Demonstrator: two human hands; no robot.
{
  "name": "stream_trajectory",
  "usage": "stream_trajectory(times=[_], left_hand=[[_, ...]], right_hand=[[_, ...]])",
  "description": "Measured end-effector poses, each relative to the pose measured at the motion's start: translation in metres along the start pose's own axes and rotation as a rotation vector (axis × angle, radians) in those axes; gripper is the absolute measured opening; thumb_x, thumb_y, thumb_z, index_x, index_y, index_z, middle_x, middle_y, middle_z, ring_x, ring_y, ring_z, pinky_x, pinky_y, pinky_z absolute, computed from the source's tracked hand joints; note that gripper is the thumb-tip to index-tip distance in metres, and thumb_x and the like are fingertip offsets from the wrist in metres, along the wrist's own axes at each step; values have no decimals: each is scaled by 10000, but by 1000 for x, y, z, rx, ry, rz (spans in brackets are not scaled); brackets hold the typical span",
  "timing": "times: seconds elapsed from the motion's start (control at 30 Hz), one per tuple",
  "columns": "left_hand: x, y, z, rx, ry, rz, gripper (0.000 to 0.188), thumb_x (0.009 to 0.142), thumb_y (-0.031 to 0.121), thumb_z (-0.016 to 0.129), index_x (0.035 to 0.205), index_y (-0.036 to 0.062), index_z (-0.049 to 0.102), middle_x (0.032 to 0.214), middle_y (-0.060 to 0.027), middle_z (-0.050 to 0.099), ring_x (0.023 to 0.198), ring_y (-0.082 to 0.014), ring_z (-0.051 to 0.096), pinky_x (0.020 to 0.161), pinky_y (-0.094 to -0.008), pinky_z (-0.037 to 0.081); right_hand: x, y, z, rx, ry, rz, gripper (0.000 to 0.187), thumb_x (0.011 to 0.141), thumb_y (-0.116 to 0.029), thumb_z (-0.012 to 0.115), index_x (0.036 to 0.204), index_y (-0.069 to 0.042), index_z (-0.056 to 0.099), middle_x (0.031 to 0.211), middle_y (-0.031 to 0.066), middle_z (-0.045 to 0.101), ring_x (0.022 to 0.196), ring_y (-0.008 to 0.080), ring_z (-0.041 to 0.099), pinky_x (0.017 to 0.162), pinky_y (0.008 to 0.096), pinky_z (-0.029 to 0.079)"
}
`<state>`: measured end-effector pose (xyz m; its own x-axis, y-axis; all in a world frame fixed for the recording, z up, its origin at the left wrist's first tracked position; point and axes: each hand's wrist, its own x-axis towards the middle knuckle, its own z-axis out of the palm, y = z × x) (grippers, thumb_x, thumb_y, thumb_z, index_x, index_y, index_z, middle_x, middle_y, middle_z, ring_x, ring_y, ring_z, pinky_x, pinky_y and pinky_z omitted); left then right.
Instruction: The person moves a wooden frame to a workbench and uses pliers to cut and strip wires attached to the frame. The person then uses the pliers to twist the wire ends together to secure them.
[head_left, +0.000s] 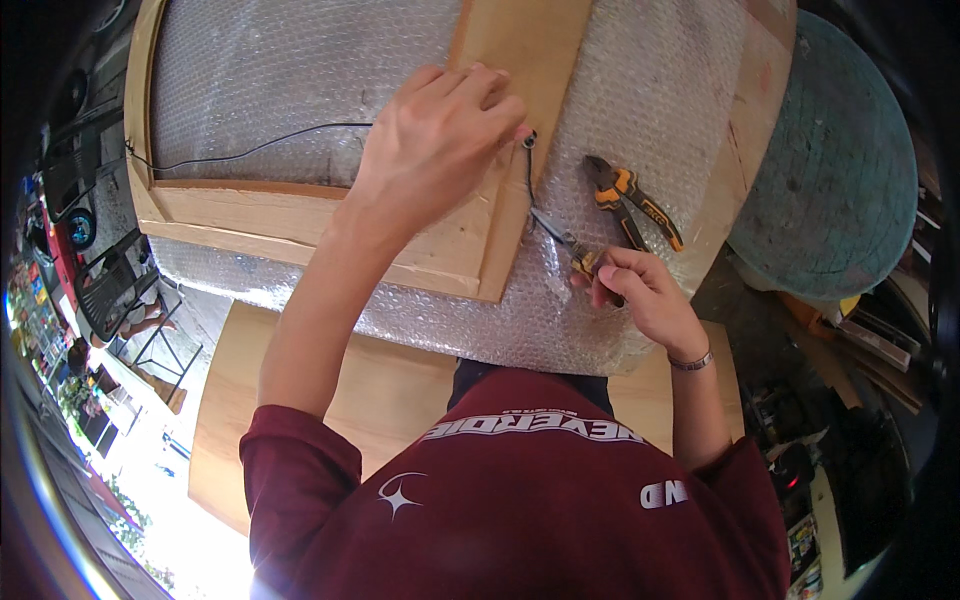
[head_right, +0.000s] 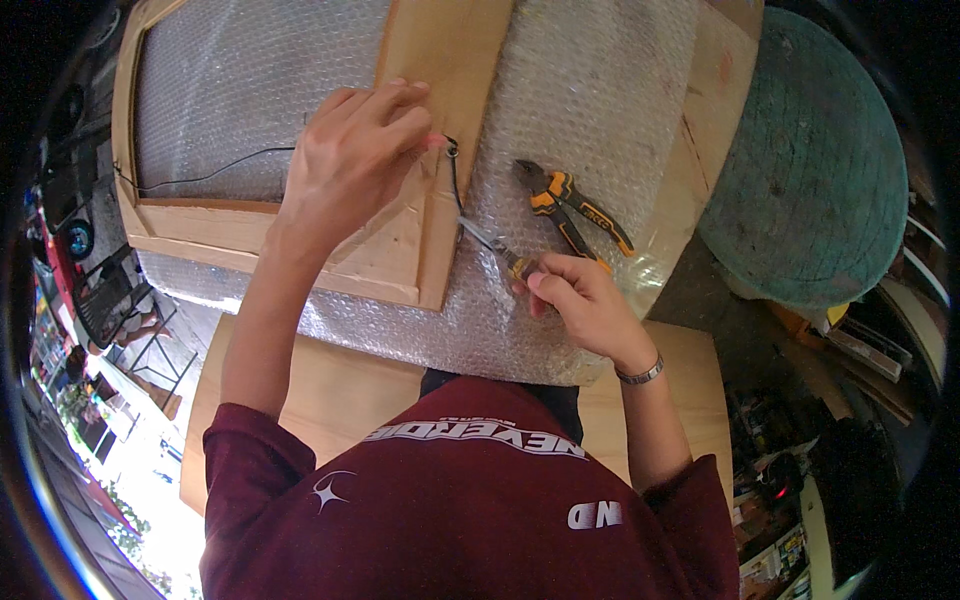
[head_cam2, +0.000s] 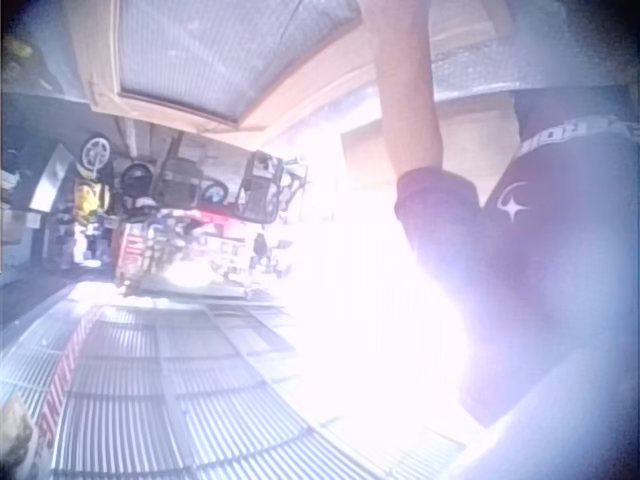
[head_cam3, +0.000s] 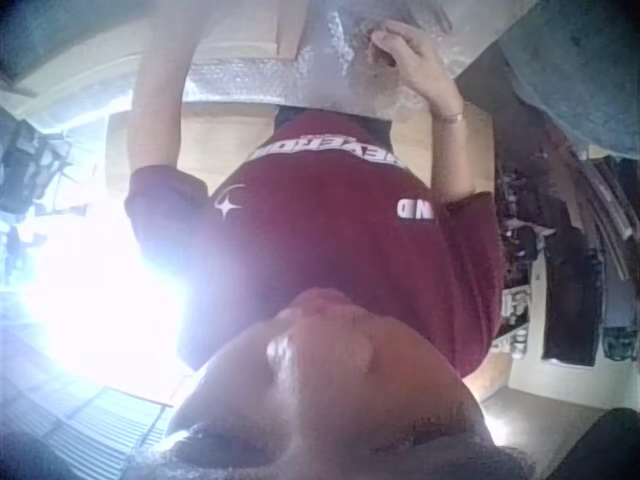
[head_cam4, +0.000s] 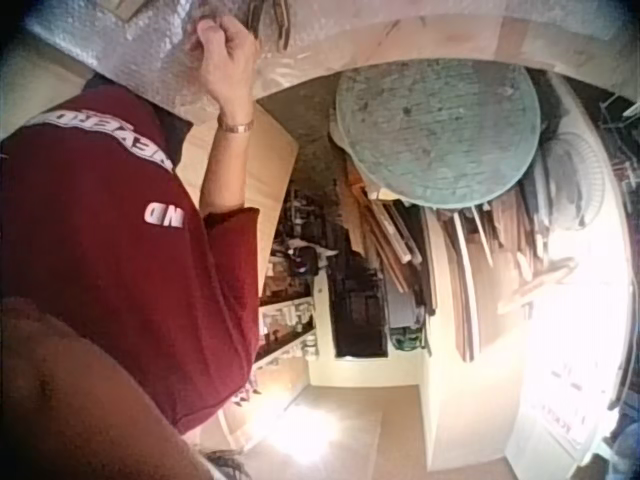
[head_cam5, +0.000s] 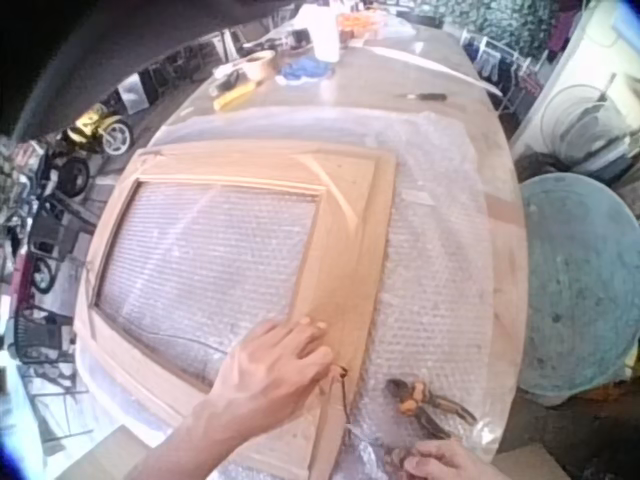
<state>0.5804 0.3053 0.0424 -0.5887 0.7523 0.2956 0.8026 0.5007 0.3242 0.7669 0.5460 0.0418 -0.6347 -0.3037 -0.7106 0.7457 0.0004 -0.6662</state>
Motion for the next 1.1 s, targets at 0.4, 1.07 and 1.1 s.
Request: stream_trajectory(times=[0.4, 1.07, 1.1], left_hand=[[5, 3, -4, -12, -60, -107, 171, 797, 186, 779, 832, 90, 641, 957, -20, 676, 777, -249, 646, 752, -375, 515], [-6, -3, -4, 37, 17, -119, 248, 818, 336, 784, 875, 118, 681, 1116, 20, 732, 1014, -205, 691, 954, -424, 478], [-7, 0, -5, 73, 29, -134, 240, 818, 337, 786, 875, 129, 681, 1139, 26, 729, 1063, -199, 678, 988, -435, 454]], right_hand=[[-3, -2, 49, -491, 378, -210, 311, 965, -179, 635, 749, -10, 488, 687, 132, 556, 610, 296, 510, 607, 361, 424], [21, -76, -7, -1090, 479, -653, 217, 820, -178, 712, 826, -18, 566, 935, 163, 564, 893, 370, 551, 780, 453, 462], [26, -77, -8, -1098, 466, -666, 217, 818, -179, 712, 826, -19, 567, 935, 164, 565, 899, 370, 552, 789, 454, 465]])
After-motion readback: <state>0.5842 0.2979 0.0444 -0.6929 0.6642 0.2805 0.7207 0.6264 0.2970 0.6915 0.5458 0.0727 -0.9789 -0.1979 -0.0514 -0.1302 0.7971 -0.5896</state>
